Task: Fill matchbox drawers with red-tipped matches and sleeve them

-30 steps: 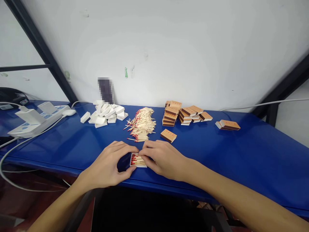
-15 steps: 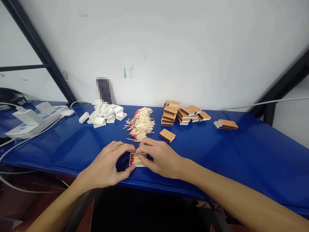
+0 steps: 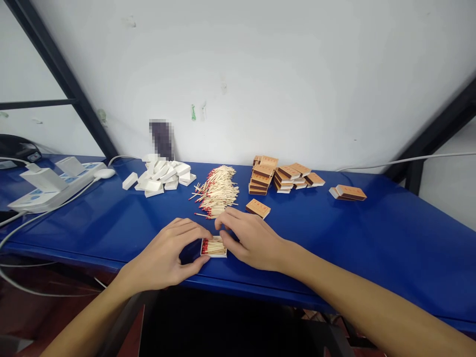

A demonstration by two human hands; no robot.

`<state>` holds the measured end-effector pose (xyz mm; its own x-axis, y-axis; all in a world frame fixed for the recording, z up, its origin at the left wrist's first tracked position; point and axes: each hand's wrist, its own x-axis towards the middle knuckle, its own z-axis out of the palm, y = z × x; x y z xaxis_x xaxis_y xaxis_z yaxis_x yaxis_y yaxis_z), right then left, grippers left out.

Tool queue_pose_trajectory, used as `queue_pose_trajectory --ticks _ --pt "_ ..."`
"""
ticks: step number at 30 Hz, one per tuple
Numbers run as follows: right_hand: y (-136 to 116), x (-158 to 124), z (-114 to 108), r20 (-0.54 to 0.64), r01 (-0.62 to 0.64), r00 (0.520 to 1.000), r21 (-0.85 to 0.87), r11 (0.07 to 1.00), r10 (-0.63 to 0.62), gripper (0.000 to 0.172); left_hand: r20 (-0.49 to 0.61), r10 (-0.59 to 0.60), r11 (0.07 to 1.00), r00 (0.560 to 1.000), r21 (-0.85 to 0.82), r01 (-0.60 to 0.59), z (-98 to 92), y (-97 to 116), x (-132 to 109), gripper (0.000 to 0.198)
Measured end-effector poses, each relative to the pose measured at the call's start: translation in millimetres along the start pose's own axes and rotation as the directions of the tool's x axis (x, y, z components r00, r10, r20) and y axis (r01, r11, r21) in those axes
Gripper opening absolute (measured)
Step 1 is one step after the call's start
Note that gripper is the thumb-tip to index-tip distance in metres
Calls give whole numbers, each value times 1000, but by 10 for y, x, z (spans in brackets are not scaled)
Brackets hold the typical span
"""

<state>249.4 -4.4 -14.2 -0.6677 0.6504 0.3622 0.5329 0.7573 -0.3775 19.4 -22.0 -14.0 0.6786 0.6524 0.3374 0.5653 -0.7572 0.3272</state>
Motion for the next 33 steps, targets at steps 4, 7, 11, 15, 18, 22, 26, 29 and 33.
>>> queue_pose_trajectory --ticks 4,7,11,15,18,22,26,29,33 --pt "44 -7 -56 71 2 997 -15 1000 -1 10 31 13 1000 999 4 -14 -11 1 -7 23" --pt "59 -8 -34 115 21 993 -11 1000 -19 7 52 23 1000 998 12 -24 -21 3 -8 26" --pt "61 6 -40 43 20 999 -144 989 -14 10 38 9 1000 999 20 -10 -17 4 -4 26" --pt "106 29 -123 -164 -178 980 -452 874 114 19 16 -23 1000 1000 14 22 7 -2 -4 23" --pt "176 0 -167 -243 -313 949 -638 704 202 23 1 -42 999 999 13 42 17 -8 -10 24" --pt "221 -61 -178 -211 -355 929 -743 568 305 28 -43 -71 997 997 28 73 25 -22 -16 32" --pt "80 -34 -165 -17 -233 957 -637 735 288 26 -91 -133 986 987 87 141 45 -49 -13 36" --pt "-67 3 -136 103 -95 979 -537 838 177 23 -86 -163 979 983 110 172 51 -61 -9 37" --pt "-127 0 -104 157 2 985 -431 902 73 28 -78 -161 981 984 101 168 52 -69 -11 39"
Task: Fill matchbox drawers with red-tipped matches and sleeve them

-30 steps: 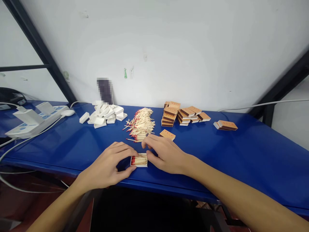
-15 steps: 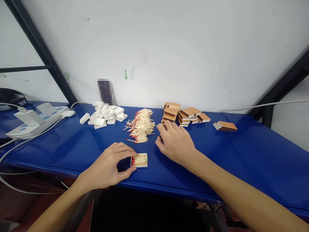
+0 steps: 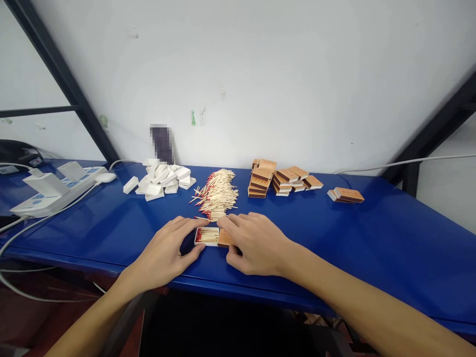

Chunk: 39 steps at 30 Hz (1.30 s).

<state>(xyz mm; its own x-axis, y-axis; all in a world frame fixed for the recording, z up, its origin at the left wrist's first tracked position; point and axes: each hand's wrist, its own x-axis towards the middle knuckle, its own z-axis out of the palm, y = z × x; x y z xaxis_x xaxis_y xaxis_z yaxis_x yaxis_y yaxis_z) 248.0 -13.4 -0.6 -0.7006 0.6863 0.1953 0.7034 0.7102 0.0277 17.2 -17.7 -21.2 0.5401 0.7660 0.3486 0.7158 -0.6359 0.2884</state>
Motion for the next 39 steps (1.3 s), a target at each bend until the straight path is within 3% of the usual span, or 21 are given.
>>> queue_pose_trajectory --ticks 6,13,25,28,33,39 --pt "69 -28 2 6 36 999 159 987 -37 30 13 4 1000 1000 -24 -4 3 -20 -7 35" --pt "111 -13 7 18 -23 1000 310 951 18 31 35 45 983 998 -182 -37 -58 -16 -2 26" --pt "168 -33 47 -80 96 995 456 885 -67 30 36 39 940 999 -339 -25 -88 -26 7 21" --pt "125 -22 71 -105 128 991 483 866 -88 33 42 36 936 998 -351 -19 -87 -20 3 28" --pt "59 4 139 -126 177 983 452 874 -134 33 84 75 941 994 -336 -42 -89 -17 -43 57" --pt "26 -4 158 -138 217 974 348 912 -180 33 102 153 942 983 -314 -114 -86 -1 -66 59"
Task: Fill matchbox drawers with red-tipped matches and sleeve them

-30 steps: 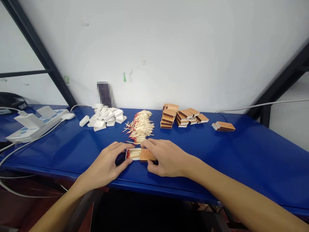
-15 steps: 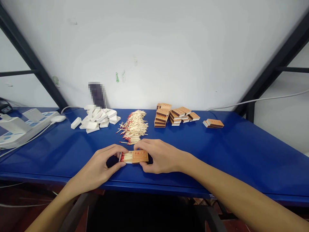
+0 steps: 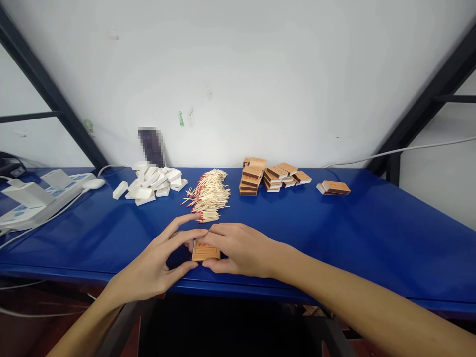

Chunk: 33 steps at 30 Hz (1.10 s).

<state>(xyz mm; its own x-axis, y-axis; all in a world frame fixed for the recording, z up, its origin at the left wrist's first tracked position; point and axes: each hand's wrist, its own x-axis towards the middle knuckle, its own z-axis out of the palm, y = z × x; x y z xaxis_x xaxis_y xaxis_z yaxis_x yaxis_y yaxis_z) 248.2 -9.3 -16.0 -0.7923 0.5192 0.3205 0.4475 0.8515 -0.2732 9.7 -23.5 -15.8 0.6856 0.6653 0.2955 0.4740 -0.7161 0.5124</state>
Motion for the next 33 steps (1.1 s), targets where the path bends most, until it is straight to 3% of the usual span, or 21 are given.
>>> queue_pose_trajectory --ticks 6,8,10,14,18,23,27,33 --pt "-19 -51 -63 61 -30 997 -104 994 36 28 14 -5 999 1000 34 4 -69 -2 -10 54" --pt "54 -182 -121 69 -55 995 -177 983 68 27 -6 -48 992 999 120 48 -180 -86 -28 44" --pt "188 -411 -206 38 -82 995 -241 967 94 27 -92 -92 960 992 255 112 -313 -225 -50 37" --pt "558 -1091 -438 -131 -257 966 -442 859 222 29 -192 -136 835 972 505 217 -500 -555 -38 40" --pt "897 -1723 -657 -275 -488 872 -556 673 405 28 -94 -207 707 974 674 215 -566 -766 123 40" --pt "1164 -2013 -803 -352 -579 813 -577 576 465 27 -125 -283 495 951 830 257 -696 -934 375 40" --pt "1189 -1857 -812 -359 -612 781 -602 512 510 23 -64 -284 566 957 794 221 -747 -1140 439 38" --pt "1044 -1314 -752 -362 -627 773 -564 538 521 33 -150 -114 833 982 524 176 -808 -1341 443 33"
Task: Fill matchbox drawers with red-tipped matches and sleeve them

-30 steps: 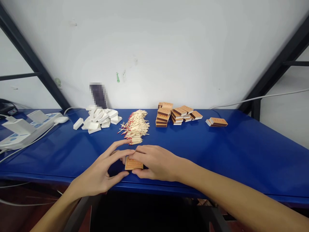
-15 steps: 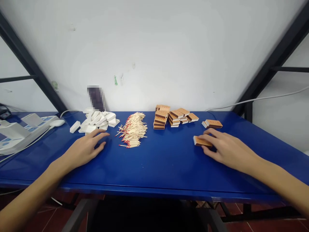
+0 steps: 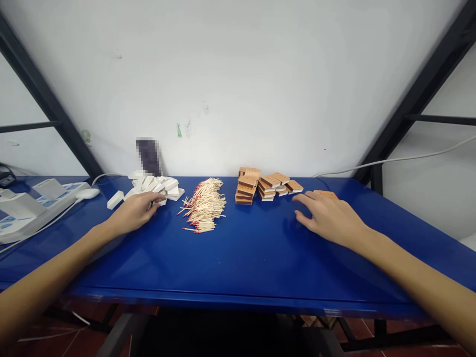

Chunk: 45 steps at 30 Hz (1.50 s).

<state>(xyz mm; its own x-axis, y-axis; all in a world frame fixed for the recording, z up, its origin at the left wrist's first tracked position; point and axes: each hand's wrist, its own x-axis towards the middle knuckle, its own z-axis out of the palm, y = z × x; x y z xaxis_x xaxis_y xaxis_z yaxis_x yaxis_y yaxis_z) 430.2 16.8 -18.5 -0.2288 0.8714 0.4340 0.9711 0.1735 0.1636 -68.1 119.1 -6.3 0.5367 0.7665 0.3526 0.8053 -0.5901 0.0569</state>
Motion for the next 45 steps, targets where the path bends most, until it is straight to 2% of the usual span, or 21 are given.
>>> queue_pose_trajectory --ticks 3,8,13,16,18,19,22,23,24,25,27,29,33,36,38,40,43,45 --pt "-150 244 -52 -14 -53 998 53 997 54 43 -49 -92 974 995 -214 79 -68 -23 36 34" --pt "-204 661 -23 123 -122 987 203 972 99 58 -24 -251 838 968 -506 205 -176 -37 60 44" --pt "-281 827 70 113 -119 988 154 981 102 46 -48 -370 696 928 -675 243 -229 -61 21 38" --pt "-379 802 80 58 -142 989 54 988 139 42 -88 -389 669 917 -711 215 -288 33 -77 33" --pt "-427 773 79 29 -161 987 3 987 161 41 -145 -354 709 924 -686 164 -343 204 -198 27" --pt "-438 760 83 14 -167 986 -15 986 167 40 -171 -300 737 938 -666 115 -369 324 -272 23" --pt "-418 733 119 -50 -153 987 -42 987 150 40 -133 14 783 991 -615 -94 -406 763 -497 16" --pt "-398 727 137 -75 -129 989 -38 991 126 41 -59 156 779 986 -606 -160 -398 908 -555 20" --pt "-376 722 157 -104 -95 990 -29 995 92 41 5 280 765 960 -605 -220 -379 1038 -597 24" --pt "-353 718 178 -136 -57 989 -13 998 54 41 58 367 757 929 -599 -261 -349 1147 -620 28" --pt "-315 715 219 -196 21 980 28 999 -15 41 113 457 758 882 -568 -320 -276 1289 -613 30" --pt "-288 719 253 -227 81 972 61 995 -65 39 129 483 763 866 -547 -344 -211 1339 -562 28" --pt "-254 723 255 -259 120 961 96 988 -91 34 154 468 774 870 -547 -319 -184 1298 -480 25" --pt "-275 685 163 -379 131 923 141 981 -69 31 158 433 763 887 -588 -268 -240 1217 -458 24" --pt "-357 632 77 -462 180 883 168 969 -84 28 103 396 749 913 -612 -255 -278 1131 -405 24" --pt "-511 570 3 -505 288 850 201 936 -153 26 -14 340 747 940 -604 -279 -290 1022 -299 23" --pt "-814 484 -50 -443 455 845 301 838 -300 24 -149 315 767 937 -541 -344 -240 863 -98 23" --pt "-976 442 -45 -341 505 854 367 781 -392 25 -172 325 789 930 -493 -367 -174 789 1 20"
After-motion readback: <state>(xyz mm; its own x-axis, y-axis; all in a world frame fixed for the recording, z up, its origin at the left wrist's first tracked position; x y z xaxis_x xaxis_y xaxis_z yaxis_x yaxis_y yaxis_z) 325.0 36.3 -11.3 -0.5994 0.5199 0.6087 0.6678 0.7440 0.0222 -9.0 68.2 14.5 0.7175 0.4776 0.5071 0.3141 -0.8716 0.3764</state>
